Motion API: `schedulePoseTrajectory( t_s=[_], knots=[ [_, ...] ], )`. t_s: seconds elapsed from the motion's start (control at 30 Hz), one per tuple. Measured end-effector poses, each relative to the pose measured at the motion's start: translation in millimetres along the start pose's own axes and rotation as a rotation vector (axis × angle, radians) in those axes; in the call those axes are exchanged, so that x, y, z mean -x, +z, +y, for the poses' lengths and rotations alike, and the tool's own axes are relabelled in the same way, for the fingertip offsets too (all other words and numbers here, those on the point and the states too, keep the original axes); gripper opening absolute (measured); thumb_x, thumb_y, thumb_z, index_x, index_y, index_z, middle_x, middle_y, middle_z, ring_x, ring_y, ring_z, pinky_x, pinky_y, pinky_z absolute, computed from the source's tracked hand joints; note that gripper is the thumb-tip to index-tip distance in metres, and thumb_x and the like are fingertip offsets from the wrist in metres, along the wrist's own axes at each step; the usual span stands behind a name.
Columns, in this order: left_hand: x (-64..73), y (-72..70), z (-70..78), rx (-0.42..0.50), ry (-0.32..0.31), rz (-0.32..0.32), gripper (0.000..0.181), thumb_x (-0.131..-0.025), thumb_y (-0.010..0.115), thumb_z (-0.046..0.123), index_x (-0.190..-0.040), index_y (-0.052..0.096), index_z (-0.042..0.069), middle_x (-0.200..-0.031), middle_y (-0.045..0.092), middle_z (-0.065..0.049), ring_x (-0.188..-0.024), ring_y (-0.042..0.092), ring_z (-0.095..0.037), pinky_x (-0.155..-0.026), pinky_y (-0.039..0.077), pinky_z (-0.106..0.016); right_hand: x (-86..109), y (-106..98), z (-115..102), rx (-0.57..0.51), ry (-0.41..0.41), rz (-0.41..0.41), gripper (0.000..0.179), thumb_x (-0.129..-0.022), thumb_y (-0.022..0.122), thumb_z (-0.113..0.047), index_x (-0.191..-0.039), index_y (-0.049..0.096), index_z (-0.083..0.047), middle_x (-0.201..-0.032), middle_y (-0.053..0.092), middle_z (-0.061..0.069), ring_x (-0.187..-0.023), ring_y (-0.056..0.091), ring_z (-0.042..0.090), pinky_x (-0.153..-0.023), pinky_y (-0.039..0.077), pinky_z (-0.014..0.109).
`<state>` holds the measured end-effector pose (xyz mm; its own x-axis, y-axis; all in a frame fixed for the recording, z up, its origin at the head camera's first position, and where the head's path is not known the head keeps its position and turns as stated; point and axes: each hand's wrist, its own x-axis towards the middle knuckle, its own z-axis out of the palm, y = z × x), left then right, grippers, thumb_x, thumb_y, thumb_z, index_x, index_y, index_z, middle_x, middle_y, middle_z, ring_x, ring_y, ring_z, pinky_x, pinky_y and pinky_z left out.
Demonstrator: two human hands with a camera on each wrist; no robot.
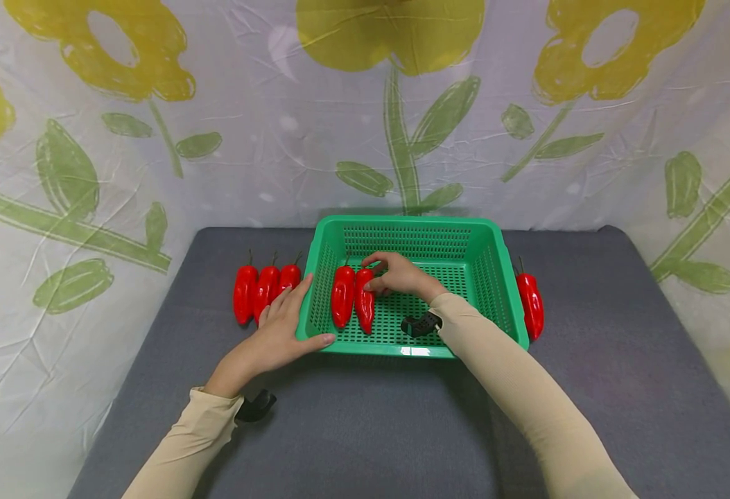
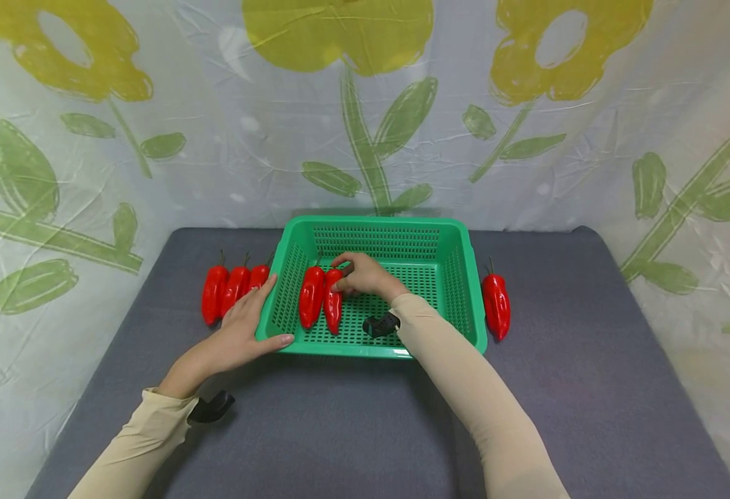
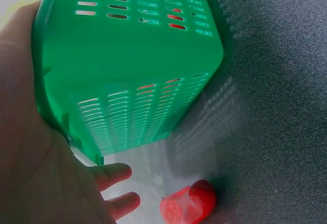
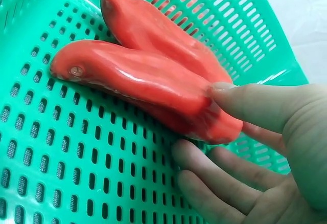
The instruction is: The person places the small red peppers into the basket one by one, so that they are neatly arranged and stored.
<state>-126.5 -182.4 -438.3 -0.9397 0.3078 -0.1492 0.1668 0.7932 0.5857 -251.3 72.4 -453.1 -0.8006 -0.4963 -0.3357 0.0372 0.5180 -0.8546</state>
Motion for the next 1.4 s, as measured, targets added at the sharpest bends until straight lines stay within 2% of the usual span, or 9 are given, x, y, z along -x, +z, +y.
schedulePoseTrajectory(
  t_s=[0.4, 0.8, 1.13, 1.4],
  knots=[
    [-1.5, 0.1, -1.2, -0.005, -0.002, 0.001, 0.112, -0.080, 0.069, 0.063, -0.159, -0.004, 0.031, -0.167, 0.014, -0.006, -0.152, 0.013, -0.039, -0.113, 0.017, -0.073, 2.8, -7, -4, -0.006, 0.010, 0.056, 0.049, -0.094, 0.066, -0.014, -0.141, 0.051, -0.010, -0.133, 0.057, 0.021, -0.099, 0.069, 0.039, -0.090, 0.057, 0.047],
    [0.4, -1.6, 0.8, -0.006, 0.000, -0.001, 0.112, -0.081, 0.069, 0.063, -0.160, -0.004, 0.030, -0.167, 0.014, -0.007, -0.151, 0.013, -0.039, -0.112, 0.017, -0.074, 6.1, -17, -7, -0.022, -0.017, 0.128, 0.052, -0.093, 0.068, -0.016, -0.141, 0.051, -0.010, -0.135, 0.056, 0.022, -0.103, 0.068, 0.037, -0.093, 0.056, 0.046],
    [0.6, -2.4, 1.0, -0.003, 0.001, -0.006, 0.112, -0.081, 0.068, 0.065, -0.159, -0.005, 0.031, -0.167, 0.013, -0.006, -0.152, 0.012, -0.039, -0.113, 0.016, -0.073, 21.2, -33, -22, -0.042, -0.064, 0.177, 0.052, -0.094, 0.067, -0.016, -0.142, 0.050, -0.009, -0.137, 0.054, 0.024, -0.111, 0.065, 0.042, -0.098, 0.054, 0.050],
    [0.4, -2.1, -0.6, -0.007, 0.004, -0.004, 0.112, -0.081, 0.067, 0.066, -0.159, -0.005, 0.031, -0.167, 0.013, -0.006, -0.152, 0.012, -0.039, -0.113, 0.015, -0.074, 38.0, -50, -23, -0.072, -0.053, 0.192, 0.053, -0.095, 0.065, -0.016, -0.145, 0.047, -0.010, -0.142, 0.050, 0.024, -0.117, 0.062, 0.045, -0.103, 0.050, 0.052]
  ],
)
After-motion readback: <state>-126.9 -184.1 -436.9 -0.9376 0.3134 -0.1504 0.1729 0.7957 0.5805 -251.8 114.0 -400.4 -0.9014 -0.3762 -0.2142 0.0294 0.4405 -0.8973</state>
